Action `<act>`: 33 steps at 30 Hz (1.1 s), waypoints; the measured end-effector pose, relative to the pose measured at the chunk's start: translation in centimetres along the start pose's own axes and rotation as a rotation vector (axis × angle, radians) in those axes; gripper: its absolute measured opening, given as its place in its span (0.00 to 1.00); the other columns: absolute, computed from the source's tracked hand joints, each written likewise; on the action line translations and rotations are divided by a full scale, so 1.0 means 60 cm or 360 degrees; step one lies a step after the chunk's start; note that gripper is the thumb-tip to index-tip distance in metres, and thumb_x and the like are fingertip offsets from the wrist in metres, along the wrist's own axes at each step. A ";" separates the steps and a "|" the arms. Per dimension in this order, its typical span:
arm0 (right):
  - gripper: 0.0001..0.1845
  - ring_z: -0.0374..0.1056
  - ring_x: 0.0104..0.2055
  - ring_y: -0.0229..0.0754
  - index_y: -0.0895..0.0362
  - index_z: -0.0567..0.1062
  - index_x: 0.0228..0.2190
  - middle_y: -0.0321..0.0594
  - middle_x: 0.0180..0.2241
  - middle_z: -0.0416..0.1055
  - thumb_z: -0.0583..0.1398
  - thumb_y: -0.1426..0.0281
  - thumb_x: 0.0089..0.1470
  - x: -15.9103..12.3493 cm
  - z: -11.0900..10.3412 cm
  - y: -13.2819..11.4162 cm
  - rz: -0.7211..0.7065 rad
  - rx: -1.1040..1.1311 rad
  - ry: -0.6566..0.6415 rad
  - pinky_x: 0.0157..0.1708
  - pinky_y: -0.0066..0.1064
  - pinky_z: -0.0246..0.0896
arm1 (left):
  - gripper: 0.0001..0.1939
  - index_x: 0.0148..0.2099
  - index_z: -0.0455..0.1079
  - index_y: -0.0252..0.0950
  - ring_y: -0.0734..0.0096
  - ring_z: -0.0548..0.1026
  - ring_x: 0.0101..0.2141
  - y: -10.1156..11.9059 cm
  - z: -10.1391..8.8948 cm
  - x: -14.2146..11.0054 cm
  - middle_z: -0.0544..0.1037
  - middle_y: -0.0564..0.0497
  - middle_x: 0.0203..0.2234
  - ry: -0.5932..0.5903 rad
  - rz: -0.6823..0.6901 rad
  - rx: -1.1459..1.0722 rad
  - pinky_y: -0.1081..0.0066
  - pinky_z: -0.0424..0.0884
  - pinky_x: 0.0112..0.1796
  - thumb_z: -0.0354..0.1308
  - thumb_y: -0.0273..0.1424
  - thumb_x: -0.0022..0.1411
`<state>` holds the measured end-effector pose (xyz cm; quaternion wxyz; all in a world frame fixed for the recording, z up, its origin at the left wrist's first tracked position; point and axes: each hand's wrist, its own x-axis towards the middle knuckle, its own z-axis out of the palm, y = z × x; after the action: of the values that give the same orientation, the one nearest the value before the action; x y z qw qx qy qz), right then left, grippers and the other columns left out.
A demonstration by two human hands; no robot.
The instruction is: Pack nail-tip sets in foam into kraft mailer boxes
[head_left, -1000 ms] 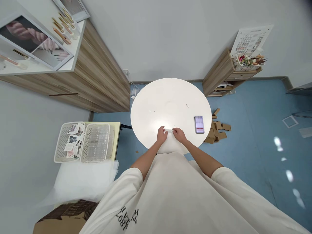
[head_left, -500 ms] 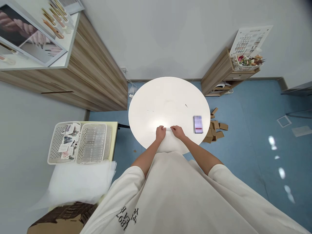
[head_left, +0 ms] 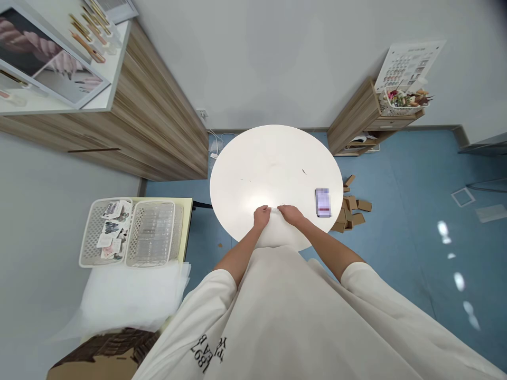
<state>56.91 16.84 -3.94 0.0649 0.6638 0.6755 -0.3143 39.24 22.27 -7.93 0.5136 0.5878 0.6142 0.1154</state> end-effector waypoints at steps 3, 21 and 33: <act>0.18 0.72 0.43 0.47 0.55 0.73 0.51 0.47 0.44 0.75 0.51 0.75 0.65 0.002 0.001 -0.004 -0.0012 -0.0075 -0.0035 0.39 0.31 0.58 | 0.14 0.52 0.78 0.35 0.61 0.77 0.52 -0.003 -0.001 0.001 0.80 0.44 0.52 -0.0018 0.0003 -0.0040 0.64 0.68 0.57 0.59 0.34 0.68; 0.28 0.69 0.53 0.45 0.56 0.62 0.64 0.48 0.57 0.70 0.50 0.73 0.64 0.032 0.053 0.006 0.0568 0.0923 0.0457 0.52 0.33 0.63 | 0.33 0.65 0.62 0.37 0.60 0.74 0.55 -0.051 0.001 -0.026 0.75 0.41 0.55 -0.0136 -0.0007 -0.0198 0.62 0.68 0.55 0.62 0.22 0.58; 0.26 0.70 0.55 0.42 0.55 0.72 0.57 0.43 0.57 0.72 0.55 0.74 0.57 -0.028 0.139 -0.007 0.0620 0.1259 0.0360 0.57 0.34 0.63 | 0.30 0.63 0.65 0.37 0.60 0.74 0.54 -0.087 -0.002 -0.040 0.73 0.40 0.57 -0.0265 -0.0102 -0.0163 0.62 0.68 0.55 0.60 0.24 0.58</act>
<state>53.99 11.17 -9.55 -0.2099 0.7825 0.3689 -0.4556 35.48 18.81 -10.58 0.5956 0.5486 0.5812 0.0809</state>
